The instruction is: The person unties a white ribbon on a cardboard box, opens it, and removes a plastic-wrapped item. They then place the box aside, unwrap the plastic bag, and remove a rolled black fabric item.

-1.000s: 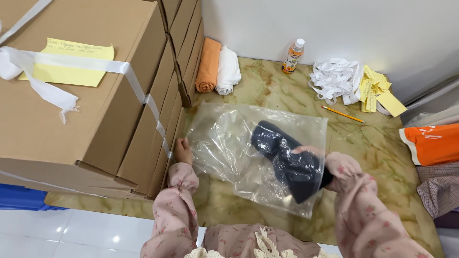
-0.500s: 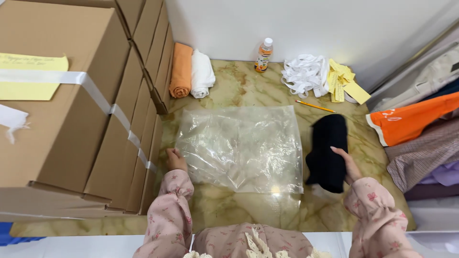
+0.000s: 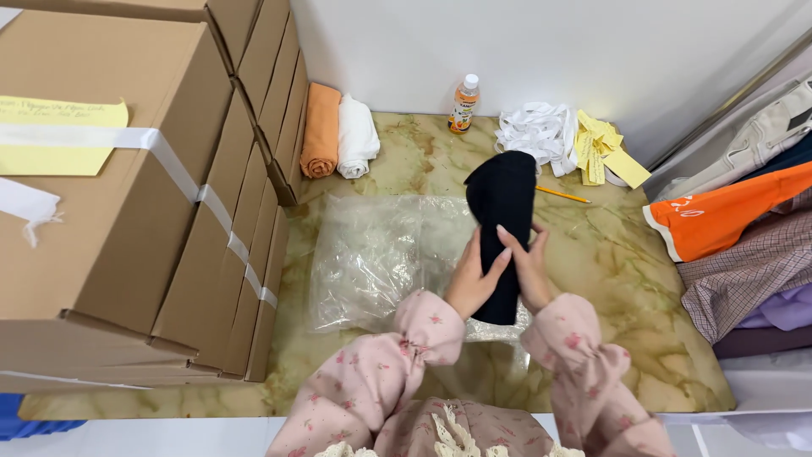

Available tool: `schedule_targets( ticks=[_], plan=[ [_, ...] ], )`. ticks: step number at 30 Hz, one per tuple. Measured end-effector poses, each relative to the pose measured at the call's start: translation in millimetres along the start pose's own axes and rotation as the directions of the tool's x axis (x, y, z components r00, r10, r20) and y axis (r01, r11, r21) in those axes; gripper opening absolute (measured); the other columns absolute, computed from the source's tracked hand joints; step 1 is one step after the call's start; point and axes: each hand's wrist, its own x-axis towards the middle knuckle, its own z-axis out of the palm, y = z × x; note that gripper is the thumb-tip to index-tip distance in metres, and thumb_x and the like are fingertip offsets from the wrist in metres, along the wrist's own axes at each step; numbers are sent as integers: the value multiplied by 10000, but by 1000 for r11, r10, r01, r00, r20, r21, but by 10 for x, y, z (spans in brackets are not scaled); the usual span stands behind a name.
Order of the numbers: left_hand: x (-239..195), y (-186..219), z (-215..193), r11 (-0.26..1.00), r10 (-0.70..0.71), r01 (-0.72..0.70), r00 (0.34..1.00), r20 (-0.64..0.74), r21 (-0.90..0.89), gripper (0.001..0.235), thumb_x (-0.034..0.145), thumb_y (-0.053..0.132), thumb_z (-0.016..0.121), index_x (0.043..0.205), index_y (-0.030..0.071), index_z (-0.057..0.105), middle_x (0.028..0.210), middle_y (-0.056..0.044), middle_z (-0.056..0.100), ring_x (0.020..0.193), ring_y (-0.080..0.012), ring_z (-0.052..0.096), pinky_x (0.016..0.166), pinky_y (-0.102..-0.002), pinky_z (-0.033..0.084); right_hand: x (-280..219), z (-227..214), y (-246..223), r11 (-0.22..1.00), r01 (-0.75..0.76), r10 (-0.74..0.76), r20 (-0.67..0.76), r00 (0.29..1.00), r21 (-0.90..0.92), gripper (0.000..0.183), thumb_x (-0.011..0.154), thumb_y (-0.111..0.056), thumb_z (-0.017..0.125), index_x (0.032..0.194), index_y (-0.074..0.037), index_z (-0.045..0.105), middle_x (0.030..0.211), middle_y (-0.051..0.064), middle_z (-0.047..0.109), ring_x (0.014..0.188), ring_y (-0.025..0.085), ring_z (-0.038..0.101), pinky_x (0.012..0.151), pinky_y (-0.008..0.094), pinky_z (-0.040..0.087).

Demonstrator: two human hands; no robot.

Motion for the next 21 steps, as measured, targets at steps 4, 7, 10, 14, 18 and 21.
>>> schedule_targets(
  ticks=[4,7,10,14,18,21],
  plan=[
    [77,248,-197,939,-307,305,952,14,-160,984,832,583,690,1591,151,239,1490,-290,457,1352,-457,483,1110,-526,445,66,163,138,995,15,-20,44,999,103,732,935,-554,688,1425,-135,343,1227,197,492,1098,275,524,925,401,499],
    [155,11,-322,883,-395,390,918,33,-261,1049,720,562,812,1577,246,295,1474,-278,496,1364,-442,484,1120,-503,446,-65,359,-3,989,-3,-15,122,992,145,652,997,-577,554,1443,-149,347,1322,189,437,1213,294,461,1055,447,428],
    [237,-253,-412,848,-414,387,910,3,-362,1020,685,490,882,1519,232,356,1470,-310,482,1377,-474,460,1126,-531,421,-96,551,-169,988,-27,-13,258,966,154,567,1037,-533,469,1469,-182,362,1407,132,374,1335,275,379,1154,447,347],
    [360,-601,-679,792,-451,356,889,-83,-496,909,666,418,937,1392,166,452,1435,-294,514,1373,-443,476,1112,-529,412,-70,815,-301,974,-167,86,430,899,155,633,1026,-481,481,1554,-192,286,1537,150,293,1429,302,310,1185,499,302],
    [566,-861,-1073,750,-520,352,837,-169,-560,799,691,416,941,1315,132,531,1367,-257,564,1305,-380,536,1065,-489,448,226,1094,27,934,-334,217,547,808,124,760,964,-475,602,1574,-176,261,1613,202,224,1500,373,238,1187,614,226],
    [738,-878,-1446,761,-572,411,791,-219,-503,864,702,433,927,1364,85,495,1428,-294,511,1377,-426,468,1121,-520,413,345,1278,126,888,-456,325,614,719,63,713,911,-427,718,1460,-140,365,1405,194,427,1304,340,501,1083,564,412]
  ],
)
